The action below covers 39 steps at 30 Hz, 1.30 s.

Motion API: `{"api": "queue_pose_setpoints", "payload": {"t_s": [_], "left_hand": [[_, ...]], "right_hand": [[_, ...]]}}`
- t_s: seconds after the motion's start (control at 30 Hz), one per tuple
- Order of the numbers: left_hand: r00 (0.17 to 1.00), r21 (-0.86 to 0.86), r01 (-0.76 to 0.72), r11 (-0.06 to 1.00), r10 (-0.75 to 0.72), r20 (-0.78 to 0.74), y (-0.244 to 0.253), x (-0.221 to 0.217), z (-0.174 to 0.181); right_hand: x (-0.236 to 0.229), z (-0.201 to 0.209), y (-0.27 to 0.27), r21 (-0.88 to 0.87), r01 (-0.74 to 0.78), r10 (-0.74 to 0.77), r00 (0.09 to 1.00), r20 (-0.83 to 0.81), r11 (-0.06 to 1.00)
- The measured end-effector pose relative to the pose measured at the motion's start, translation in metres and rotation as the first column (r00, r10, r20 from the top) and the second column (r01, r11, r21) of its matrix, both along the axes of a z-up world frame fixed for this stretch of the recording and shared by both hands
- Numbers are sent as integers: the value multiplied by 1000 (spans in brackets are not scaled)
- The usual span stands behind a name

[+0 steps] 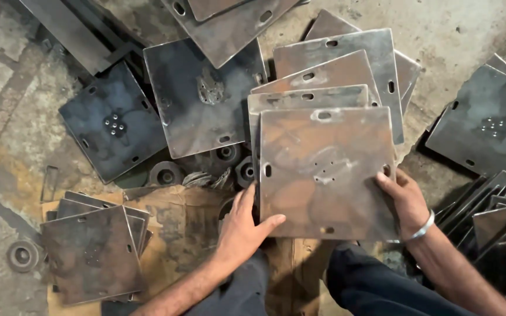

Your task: Inspecting and sorting square metal plates on a workshop floor.

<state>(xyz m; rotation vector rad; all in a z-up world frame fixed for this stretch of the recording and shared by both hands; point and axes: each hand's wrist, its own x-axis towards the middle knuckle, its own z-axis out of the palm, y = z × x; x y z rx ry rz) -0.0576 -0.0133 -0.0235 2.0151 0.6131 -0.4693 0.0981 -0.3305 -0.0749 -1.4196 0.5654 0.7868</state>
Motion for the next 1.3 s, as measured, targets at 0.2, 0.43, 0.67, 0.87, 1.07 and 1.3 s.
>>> {"api": "queue_pose_setpoints", "payload": {"t_s": [0.2,0.43,0.67,0.87,1.07,1.3], "left_hand": [[982,157,36,987,-63,175,-10,0,-16],[959,214,121,969,-170,226,-8,-12,-39],[911,421,169,891,-304,278,0,-24,-57],[859,514,241,823,-427,281,6,-19,-60],[859,515,272,813,-446,250,6,-18,-58],[866,505,274,818,-439,241,7,-15,-53]], "right_hand": [[23,-15,23,-714,-94,549,710,441,694],[30,35,-3,-940,59,860,389,330,335],[-22,13,-3,-832,-358,884,361,295,424],[-18,-2,-14,-836,-317,882,311,354,447],[-9,-14,-24,-856,-343,921,201,335,387],[-9,-12,-20,-846,-315,899,235,369,429]]}}
